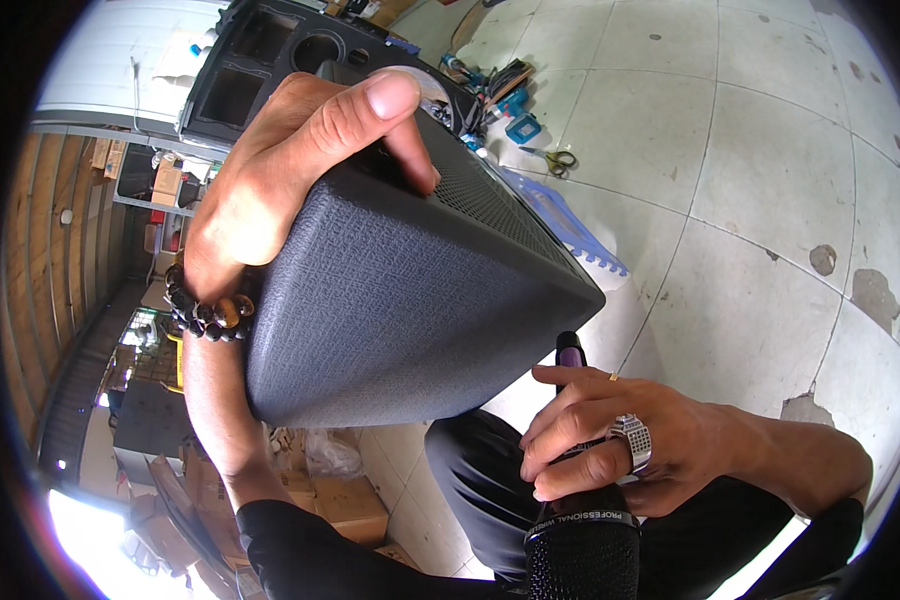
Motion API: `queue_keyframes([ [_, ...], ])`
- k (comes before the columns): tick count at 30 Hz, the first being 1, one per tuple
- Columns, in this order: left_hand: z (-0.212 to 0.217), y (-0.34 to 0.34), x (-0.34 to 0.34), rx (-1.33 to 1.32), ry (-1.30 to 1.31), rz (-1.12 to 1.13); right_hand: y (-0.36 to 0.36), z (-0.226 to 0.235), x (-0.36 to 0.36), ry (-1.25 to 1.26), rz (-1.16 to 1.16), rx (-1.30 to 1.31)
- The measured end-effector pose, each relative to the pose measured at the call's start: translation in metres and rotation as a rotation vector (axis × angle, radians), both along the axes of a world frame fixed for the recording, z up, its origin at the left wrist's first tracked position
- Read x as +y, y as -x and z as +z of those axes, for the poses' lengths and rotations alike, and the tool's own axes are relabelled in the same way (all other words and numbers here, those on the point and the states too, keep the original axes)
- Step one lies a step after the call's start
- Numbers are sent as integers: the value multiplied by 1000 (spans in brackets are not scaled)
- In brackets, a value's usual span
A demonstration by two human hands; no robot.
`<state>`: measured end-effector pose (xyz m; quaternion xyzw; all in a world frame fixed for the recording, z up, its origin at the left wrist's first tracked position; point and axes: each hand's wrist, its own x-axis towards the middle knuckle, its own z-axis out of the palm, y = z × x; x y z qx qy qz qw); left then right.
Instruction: The person assembles a karaoke speaker system. They attach a microphone to a stand, apply a label to the back panel of a BEST S20 speaker, and use a power drill to secure screws on the speaker's side.
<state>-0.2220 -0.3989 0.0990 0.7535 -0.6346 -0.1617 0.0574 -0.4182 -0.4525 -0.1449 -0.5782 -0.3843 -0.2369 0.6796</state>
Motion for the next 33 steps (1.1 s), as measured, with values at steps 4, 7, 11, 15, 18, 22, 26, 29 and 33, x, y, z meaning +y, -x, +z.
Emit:
queue_keyframes([
  [4, 0, 1, 0, 5, -6, 20, 0, 1, 0, -18, 21, 19],
  [7, 0, 0, 1, 2, -5, 2, 1, 2, 0, -9, 23, 36],
  [11, 0, 0, 0, -3, 2, -5, 1, 4, 1, -36, 14, 45],
  [15, -1, 0, 1, -3, 5, 9, 1, 3, 1, -23, 10, 33],
  [18, -2, -1, 0, -2, 8, 3, 1, 3, 1, -38, 13, 34],
  [22, 0, 5, 2, -21, 14, 34, 2, 6, 1, -33, 19, 33],
  [26, -3, 3, 0, 2, 10, 21, 1, 5, 0, -24, -7, 32],
  [29, 0, 1, -1, -5, -2, 4, 2, 6, 0, -31, 14, 36],
  [33, -3, 1, 0, -53, -7, 38, 2, 4, 2, -43, -1, 25],
])
